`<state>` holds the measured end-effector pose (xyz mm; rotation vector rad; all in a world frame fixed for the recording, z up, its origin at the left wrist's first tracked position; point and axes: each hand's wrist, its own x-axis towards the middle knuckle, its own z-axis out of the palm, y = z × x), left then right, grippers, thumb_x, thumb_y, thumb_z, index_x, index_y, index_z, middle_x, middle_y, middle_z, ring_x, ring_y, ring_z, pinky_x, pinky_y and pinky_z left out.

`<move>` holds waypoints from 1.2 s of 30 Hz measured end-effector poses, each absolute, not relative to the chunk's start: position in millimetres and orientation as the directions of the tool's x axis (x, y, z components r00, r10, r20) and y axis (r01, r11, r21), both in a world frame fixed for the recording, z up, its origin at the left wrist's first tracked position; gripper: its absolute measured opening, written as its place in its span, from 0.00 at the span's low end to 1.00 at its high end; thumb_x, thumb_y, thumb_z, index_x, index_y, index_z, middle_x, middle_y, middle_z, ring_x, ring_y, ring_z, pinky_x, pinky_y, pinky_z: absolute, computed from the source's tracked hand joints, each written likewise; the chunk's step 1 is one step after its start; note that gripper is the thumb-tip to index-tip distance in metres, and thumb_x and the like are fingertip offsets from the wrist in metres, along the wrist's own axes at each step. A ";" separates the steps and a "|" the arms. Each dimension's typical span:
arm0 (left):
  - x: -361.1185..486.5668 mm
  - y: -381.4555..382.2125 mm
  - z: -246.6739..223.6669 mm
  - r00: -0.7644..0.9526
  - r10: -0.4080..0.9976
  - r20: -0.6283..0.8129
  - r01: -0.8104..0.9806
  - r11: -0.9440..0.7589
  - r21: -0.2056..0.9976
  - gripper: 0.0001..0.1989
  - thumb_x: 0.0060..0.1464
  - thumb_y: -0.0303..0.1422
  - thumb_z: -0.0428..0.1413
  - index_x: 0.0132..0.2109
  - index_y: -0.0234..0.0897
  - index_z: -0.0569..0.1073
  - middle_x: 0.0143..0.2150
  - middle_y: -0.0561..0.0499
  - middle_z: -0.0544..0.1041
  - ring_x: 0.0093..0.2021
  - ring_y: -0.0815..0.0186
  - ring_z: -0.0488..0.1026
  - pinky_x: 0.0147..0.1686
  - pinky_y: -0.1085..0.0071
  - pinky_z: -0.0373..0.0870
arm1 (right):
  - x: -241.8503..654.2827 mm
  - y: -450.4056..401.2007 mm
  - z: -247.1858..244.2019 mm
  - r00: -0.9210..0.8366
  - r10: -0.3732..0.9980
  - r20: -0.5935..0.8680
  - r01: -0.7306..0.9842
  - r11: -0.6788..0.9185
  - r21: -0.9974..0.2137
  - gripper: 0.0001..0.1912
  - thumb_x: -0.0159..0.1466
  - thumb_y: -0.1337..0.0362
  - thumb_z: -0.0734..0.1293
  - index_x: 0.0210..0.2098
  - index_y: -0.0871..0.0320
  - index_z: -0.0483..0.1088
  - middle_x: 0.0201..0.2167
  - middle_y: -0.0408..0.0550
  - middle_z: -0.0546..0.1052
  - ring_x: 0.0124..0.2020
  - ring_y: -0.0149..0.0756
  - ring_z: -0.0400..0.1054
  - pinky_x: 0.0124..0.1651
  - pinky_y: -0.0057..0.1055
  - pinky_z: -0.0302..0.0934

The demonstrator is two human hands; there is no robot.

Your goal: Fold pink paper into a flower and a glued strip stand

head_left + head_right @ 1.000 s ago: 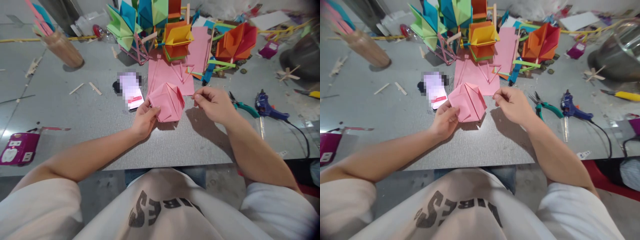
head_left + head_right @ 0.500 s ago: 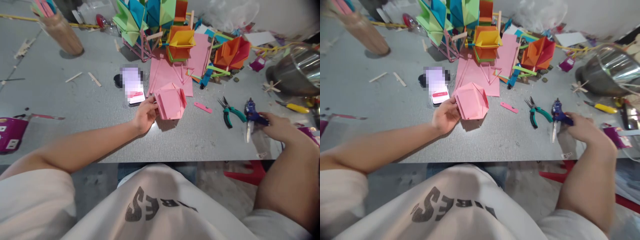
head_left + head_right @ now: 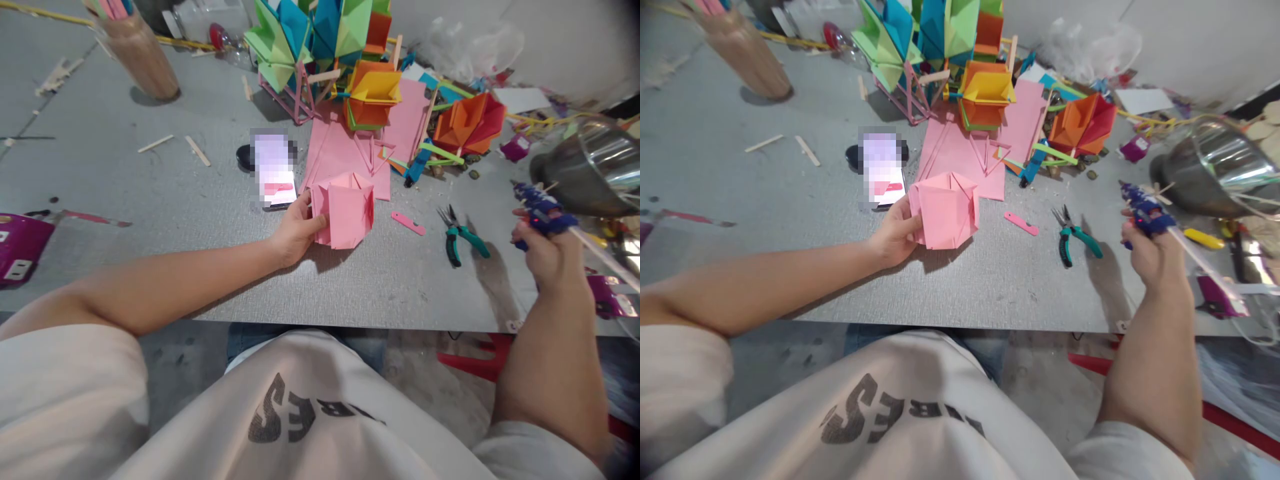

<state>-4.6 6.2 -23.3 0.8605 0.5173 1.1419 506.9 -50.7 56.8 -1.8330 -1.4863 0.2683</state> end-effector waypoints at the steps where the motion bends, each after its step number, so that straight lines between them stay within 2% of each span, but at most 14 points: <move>1: -5.2 6.4 -23.9 0.360 0.931 0.064 -0.558 0.160 0.814 0.38 0.50 0.49 0.83 0.61 0.43 0.79 0.59 0.44 0.86 0.57 0.53 0.86 0.57 0.57 0.83 | 487.0 -47.0 62.3 0.341 0.900 0.273 0.681 -0.035 -0.732 0.09 0.59 0.58 0.80 0.32 0.49 0.77 0.28 0.49 0.76 0.27 0.39 0.68 0.40 0.50 0.60; 3: -7.3 6.3 -23.8 0.383 0.922 0.066 -0.546 0.167 0.821 0.39 0.50 0.51 0.82 0.63 0.43 0.79 0.62 0.42 0.85 0.60 0.51 0.85 0.59 0.55 0.82 | 435.3 -40.0 73.0 0.274 0.914 0.299 0.579 0.092 -0.810 0.13 0.59 0.55 0.85 0.35 0.51 0.81 0.29 0.50 0.78 0.29 0.40 0.71 0.40 0.49 0.63; 6: -11.1 4.4 -21.7 0.454 0.888 0.068 -0.526 0.206 0.825 0.38 0.52 0.52 0.81 0.63 0.44 0.77 0.62 0.42 0.84 0.61 0.49 0.84 0.58 0.55 0.82 | 349.7 -28.7 79.6 0.138 0.945 0.297 0.426 0.214 -0.879 0.25 0.58 0.41 0.87 0.40 0.51 0.81 0.28 0.45 0.79 0.27 0.37 0.72 0.36 0.43 0.68; 8: -12.1 1.8 -19.9 0.470 0.880 0.069 -0.518 0.211 0.829 0.37 0.52 0.49 0.80 0.62 0.45 0.75 0.62 0.44 0.83 0.61 0.50 0.83 0.58 0.55 0.81 | 302.7 -20.5 73.4 0.105 0.978 0.180 0.364 0.131 -0.922 0.32 0.61 0.33 0.84 0.47 0.50 0.80 0.30 0.44 0.82 0.29 0.38 0.77 0.35 0.41 0.73; 10: -11.0 -1.1 -18.8 0.429 0.899 0.087 -0.535 0.176 0.826 0.37 0.52 0.47 0.80 0.61 0.47 0.72 0.62 0.46 0.82 0.61 0.51 0.82 0.58 0.56 0.80 | 270.3 -14.1 59.9 0.092 0.995 0.046 0.293 0.017 -0.956 0.34 0.61 0.29 0.82 0.48 0.49 0.78 0.36 0.46 0.86 0.32 0.39 0.81 0.34 0.37 0.74; 13: -6.4 -3.0 -21.2 0.366 0.919 0.145 -0.563 0.095 0.821 0.39 0.53 0.49 0.79 0.61 0.49 0.66 0.60 0.49 0.80 0.59 0.54 0.82 0.56 0.56 0.80 | 246.3 -11.5 36.1 0.101 0.992 -0.076 0.126 -0.088 -0.988 0.34 0.58 0.29 0.84 0.45 0.47 0.76 0.36 0.43 0.84 0.31 0.38 0.78 0.32 0.36 0.75; 16: -3.7 -0.6 -29.6 0.346 0.921 0.181 -0.522 0.029 0.852 0.40 0.58 0.53 0.77 0.61 0.51 0.60 0.57 0.50 0.78 0.55 0.56 0.82 0.54 0.57 0.80 | 239.9 -16.4 20.4 0.099 0.990 -0.097 0.017 -0.099 -0.995 0.33 0.54 0.34 0.88 0.43 0.46 0.76 0.34 0.41 0.79 0.32 0.38 0.75 0.34 0.39 0.75; 18: -4.8 1.9 -36.3 0.293 0.934 0.204 -0.449 -0.054 0.892 0.40 0.59 0.55 0.76 0.61 0.52 0.58 0.57 0.51 0.75 0.54 0.59 0.80 0.53 0.58 0.78 | 239.4 -20.6 15.9 0.118 0.992 -0.053 -0.009 -0.052 -0.999 0.32 0.51 0.42 0.91 0.45 0.45 0.78 0.36 0.40 0.77 0.35 0.39 0.74 0.39 0.40 0.76; 21: -9.3 2.3 -40.2 0.172 0.948 0.268 -0.255 -0.220 0.942 0.42 0.56 0.55 0.78 0.63 0.51 0.61 0.63 0.47 0.69 0.62 0.55 0.74 0.57 0.58 0.75 | 239.7 -23.8 11.5 0.164 0.986 0.003 -0.048 0.011 -0.999 0.32 0.49 0.49 0.92 0.47 0.44 0.79 0.37 0.39 0.76 0.37 0.37 0.72 0.43 0.39 0.75; 23: -12.2 -1.1 -35.7 0.085 0.954 0.287 -0.094 -0.279 0.956 0.42 0.53 0.51 0.80 0.64 0.49 0.65 0.66 0.44 0.67 0.66 0.53 0.69 0.59 0.58 0.72 | 240.3 -24.4 7.0 0.194 0.980 0.041 -0.052 0.052 -0.997 0.30 0.50 0.50 0.91 0.47 0.44 0.79 0.37 0.39 0.76 0.37 0.38 0.72 0.44 0.40 0.75; 25: -13.4 -6.7 -27.1 0.028 0.960 0.280 -0.017 -0.279 0.960 0.39 0.53 0.44 0.81 0.63 0.48 0.67 0.61 0.46 0.70 0.61 0.55 0.69 0.57 0.60 0.71 | 241.2 -25.4 1.3 0.219 0.971 0.097 -0.020 0.104 -0.994 0.29 0.52 0.50 0.90 0.47 0.43 0.79 0.39 0.41 0.78 0.39 0.41 0.74 0.45 0.44 0.77; 29: -12.1 -16.4 -12.3 0.095 0.969 0.230 -0.163 -0.213 0.963 0.37 0.54 0.38 0.81 0.60 0.50 0.66 0.43 0.56 0.73 0.43 0.63 0.71 0.45 0.65 0.66 | 241.5 -33.0 -7.4 0.224 0.951 0.212 0.117 0.190 -0.975 0.24 0.59 0.49 0.88 0.49 0.41 0.80 0.41 0.45 0.82 0.40 0.46 0.76 0.45 0.49 0.78; 33: -12.4 -15.9 -10.2 0.140 0.953 0.270 -0.227 -0.235 0.945 0.29 0.49 0.40 0.83 0.48 0.45 0.74 0.40 0.56 0.75 0.39 0.66 0.70 0.42 0.67 0.65 | 236.9 -42.4 -7.6 0.176 0.947 0.269 0.200 0.233 -0.952 0.22 0.64 0.48 0.85 0.53 0.41 0.80 0.39 0.43 0.81 0.37 0.44 0.76 0.41 0.46 0.75; 36: -13.6 -12.7 -10.2 0.241 0.943 0.228 -0.230 -0.173 0.958 0.21 0.53 0.46 0.81 0.40 0.41 0.80 0.37 0.53 0.80 0.39 0.65 0.72 0.43 0.65 0.70 | 236.9 -41.2 -1.1 0.222 0.949 0.225 0.187 0.185 -0.965 0.22 0.63 0.48 0.86 0.52 0.43 0.81 0.40 0.42 0.82 0.37 0.43 0.76 0.43 0.45 0.74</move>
